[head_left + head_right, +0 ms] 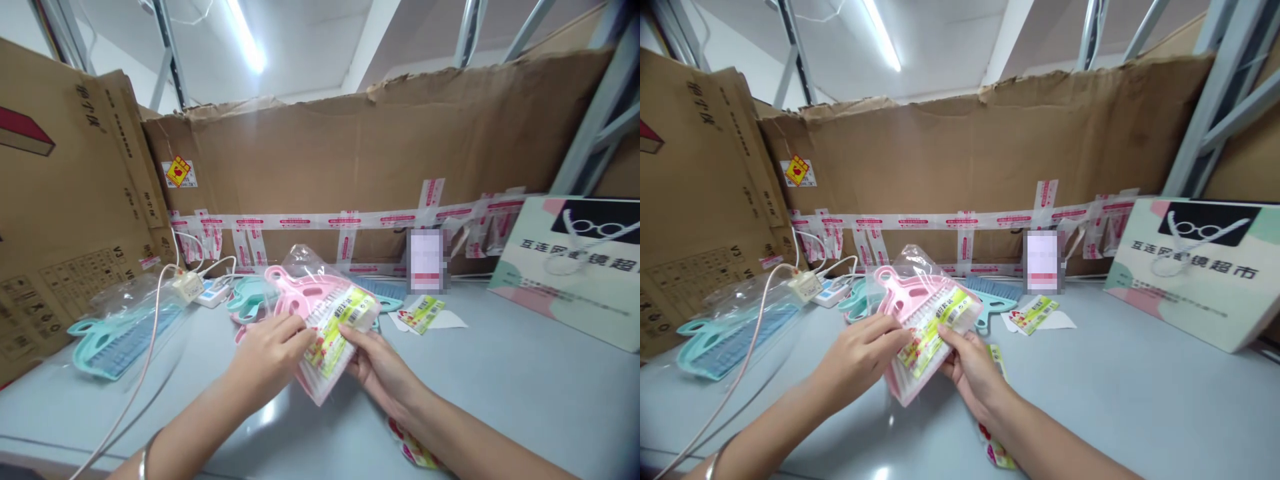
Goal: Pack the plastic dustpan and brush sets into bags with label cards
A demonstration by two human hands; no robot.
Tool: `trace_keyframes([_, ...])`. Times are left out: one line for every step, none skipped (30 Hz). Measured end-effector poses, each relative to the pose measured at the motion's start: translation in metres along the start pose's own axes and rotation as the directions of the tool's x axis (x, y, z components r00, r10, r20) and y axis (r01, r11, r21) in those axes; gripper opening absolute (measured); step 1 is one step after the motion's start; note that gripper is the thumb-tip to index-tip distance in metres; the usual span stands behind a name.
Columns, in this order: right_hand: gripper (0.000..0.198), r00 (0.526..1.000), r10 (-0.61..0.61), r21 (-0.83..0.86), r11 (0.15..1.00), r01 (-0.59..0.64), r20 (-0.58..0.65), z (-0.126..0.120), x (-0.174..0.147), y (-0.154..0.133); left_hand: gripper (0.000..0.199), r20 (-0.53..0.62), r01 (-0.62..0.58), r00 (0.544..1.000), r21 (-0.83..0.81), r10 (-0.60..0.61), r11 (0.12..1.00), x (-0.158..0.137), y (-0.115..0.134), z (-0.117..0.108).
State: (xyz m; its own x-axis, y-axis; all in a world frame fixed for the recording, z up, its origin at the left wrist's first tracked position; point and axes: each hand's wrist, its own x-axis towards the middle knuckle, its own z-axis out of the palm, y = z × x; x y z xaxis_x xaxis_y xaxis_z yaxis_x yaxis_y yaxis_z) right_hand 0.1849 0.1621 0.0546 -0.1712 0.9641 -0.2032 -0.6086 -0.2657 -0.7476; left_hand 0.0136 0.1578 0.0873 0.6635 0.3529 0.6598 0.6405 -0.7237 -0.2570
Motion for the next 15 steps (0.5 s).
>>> trace_keyframes([0.026, 0.999, -0.029, 0.032, 0.999, 0.03, -0.02, 0.0, 0.0, -0.001, 0.017, -0.015, 0.003, 1.0, -0.042, -0.004, 0.999, -0.001, 0.001, -0.001])
trace_keyframes([0.024, 0.997, -0.059, 0.063, 0.996, 0.061, -0.041, -0.001, 0.0, -0.002, 0.014, -0.053, 0.034, 0.998, -0.087, -0.039, 0.996, -0.003, 0.001, -0.002])
trace_keyframes([0.023, 0.995, -0.085, 0.091, 0.992, 0.09, -0.057, -0.001, 0.0, -0.003, 0.017, -0.118, 0.1, 0.986, -0.134, -0.116, 0.986, -0.004, 0.0, -0.003])
trace_keyframes([0.022, 0.992, -0.109, 0.114, 0.987, 0.116, -0.065, -0.001, 0.001, -0.004, 0.026, -0.192, 0.207, 0.95, -0.196, -0.244, 0.958, -0.006, -0.003, -0.005])
trace_keyframes([0.022, 0.989, -0.128, 0.131, 0.982, 0.137, -0.07, -0.001, 0.001, -0.005, 0.036, -0.242, 0.345, 0.875, -0.293, -0.418, 0.892, -0.007, -0.006, -0.005])
trace_keyframes([0.023, 0.987, -0.143, 0.144, 0.978, 0.151, -0.069, -0.001, 0.001, -0.005, 0.045, -0.225, 0.489, 0.758, -0.427, -0.613, 0.761, -0.006, -0.009, -0.005])
trace_keyframes([0.024, 0.986, -0.151, 0.154, 0.975, 0.16, -0.066, -0.001, 0.002, -0.004, 0.053, -0.12, 0.599, 0.613, -0.575, -0.781, 0.558, -0.005, -0.012, -0.004])
trace_keyframes([0.026, 0.986, -0.155, 0.163, 0.973, 0.164, -0.066, -0.001, 0.002, -0.003, 0.059, 0.066, 0.652, 0.482, -0.694, -0.874, 0.307, -0.002, -0.013, -0.002])
trace_keyframes([0.027, 0.986, -0.156, 0.17, 0.972, 0.165, -0.066, 0.0, 0.002, -0.002, 0.063, 0.286, 0.656, 0.401, -0.753, -0.87, 0.055, 0.002, -0.014, 0.002])
trace_keyframes([0.028, 0.986, -0.156, 0.173, 0.971, 0.165, -0.066, 0.0, 0.002, -0.001, 0.064, 0.482, 0.638, 0.379, -0.754, -0.79, -0.154, 0.005, -0.012, 0.006])
trace_keyframes([0.029, 0.986, -0.156, 0.173, 0.971, 0.164, -0.06, 0.001, 0.002, 0.001, 0.063, 0.612, 0.616, 0.406, -0.732, -0.679, -0.291, 0.009, -0.009, 0.01])
trace_keyframes([0.03, 0.987, -0.154, 0.167, 0.973, 0.16, -0.047, 0.001, 0.002, 0.002, 0.06, 0.669, 0.594, 0.456, -0.72, -0.588, -0.358, 0.013, -0.005, 0.015])
trace_keyframes([0.031, 0.988, -0.151, 0.156, 0.976, 0.154, -0.031, 0.002, 0.002, 0.002, 0.057, 0.676, 0.573, 0.508, -0.728, -0.534, -0.377, 0.015, -0.001, 0.02])
trace_keyframes([0.031, 0.99, -0.142, 0.138, 0.98, 0.143, -0.014, 0.001, 0.002, 0.003, 0.054, 0.659, 0.552, 0.548, -0.748, -0.516, -0.369, 0.017, 0.004, 0.024])
trace_keyframes([0.032, 0.991, -0.133, 0.114, 0.985, 0.132, -0.002, 0.001, 0.002, 0.002, 0.053, 0.631, 0.529, 0.57, -0.772, -0.526, -0.352, 0.018, 0.008, 0.028])
